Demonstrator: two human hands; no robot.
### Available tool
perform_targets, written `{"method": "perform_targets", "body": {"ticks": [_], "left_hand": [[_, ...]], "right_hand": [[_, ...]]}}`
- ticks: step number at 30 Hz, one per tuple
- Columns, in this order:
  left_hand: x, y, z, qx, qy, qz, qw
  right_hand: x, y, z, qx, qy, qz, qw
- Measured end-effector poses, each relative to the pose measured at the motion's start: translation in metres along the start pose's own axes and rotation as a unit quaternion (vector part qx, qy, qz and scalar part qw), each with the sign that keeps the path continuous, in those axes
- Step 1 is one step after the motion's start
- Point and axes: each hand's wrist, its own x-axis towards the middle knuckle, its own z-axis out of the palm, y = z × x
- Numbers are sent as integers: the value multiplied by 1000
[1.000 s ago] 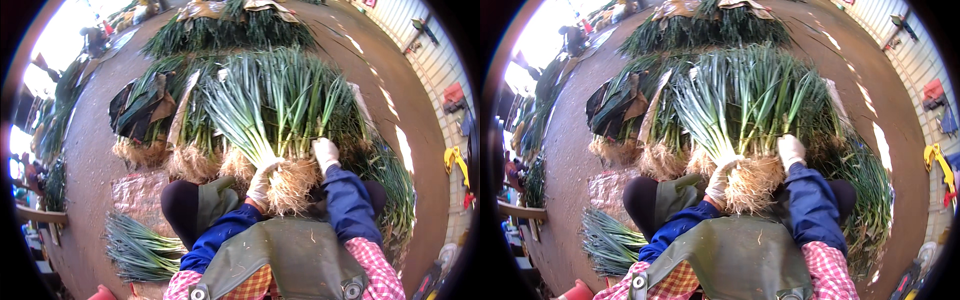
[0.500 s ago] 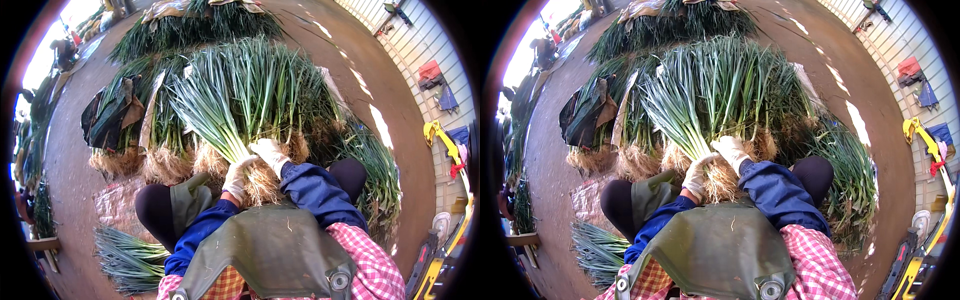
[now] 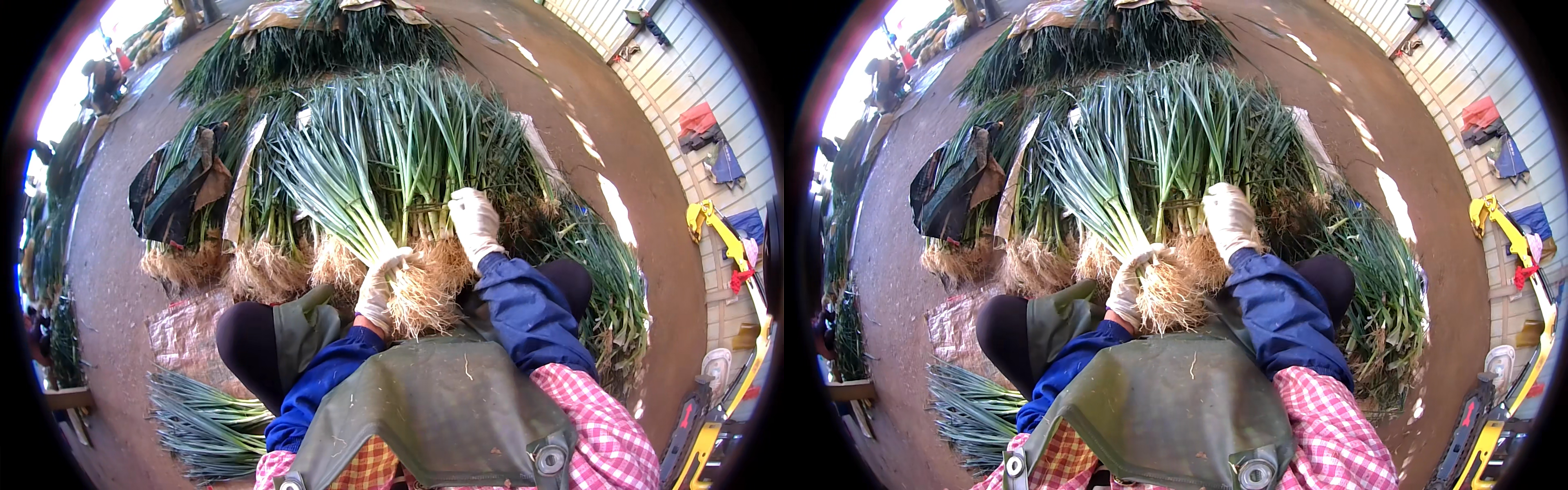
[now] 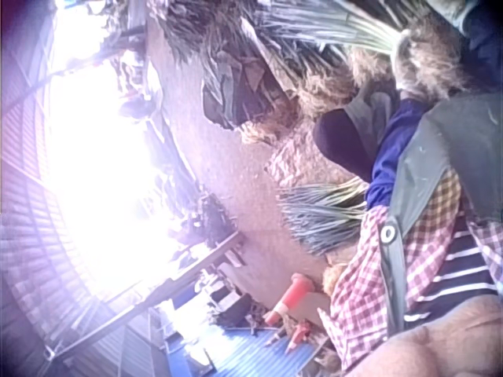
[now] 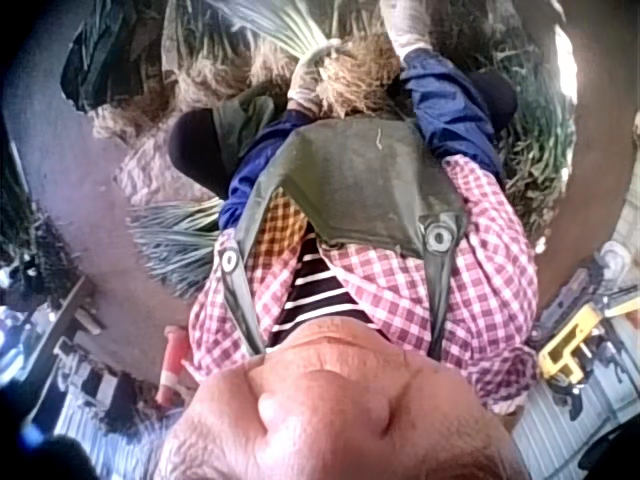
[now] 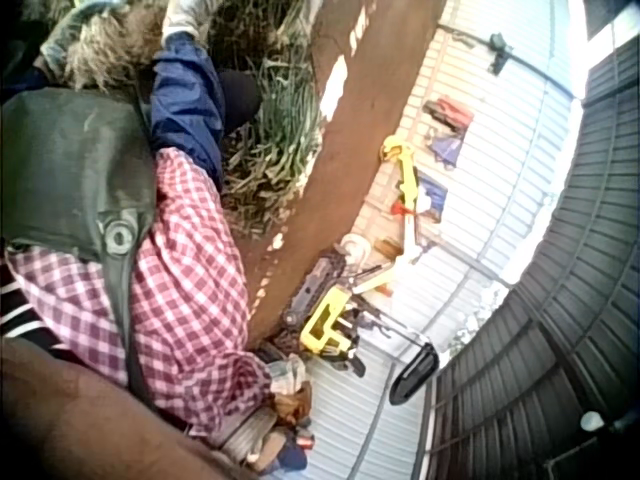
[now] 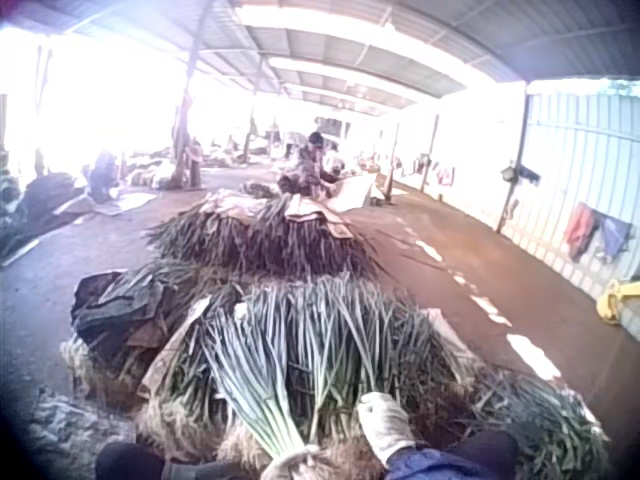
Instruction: The person sorts bunches of green onions by hand, peeling away dried material from the root ends and arranging the cleaned bunches into rows on the floor.
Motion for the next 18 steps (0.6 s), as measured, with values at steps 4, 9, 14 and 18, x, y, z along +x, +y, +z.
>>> {"method": "perform_targets", "body": {"ticks": [4, 9, 14, 18], "left_hand": [[-21, 7, 47, -90, -14, -39, 995], [-35, 15, 54, -105, -34, -64, 992], [-12, 3, 4, -16, 15, -9, 1000], [-15, -1, 28, 29, 16, -37, 999]], "right_hand": [[-12, -9, 11, 365, -374, 184, 833], [-11, -7, 60, 610, -439, 190, 631], [-1, -12, 63, 394, -327, 91, 854], [0, 12, 70, 149, -203, -24, 967]]}}
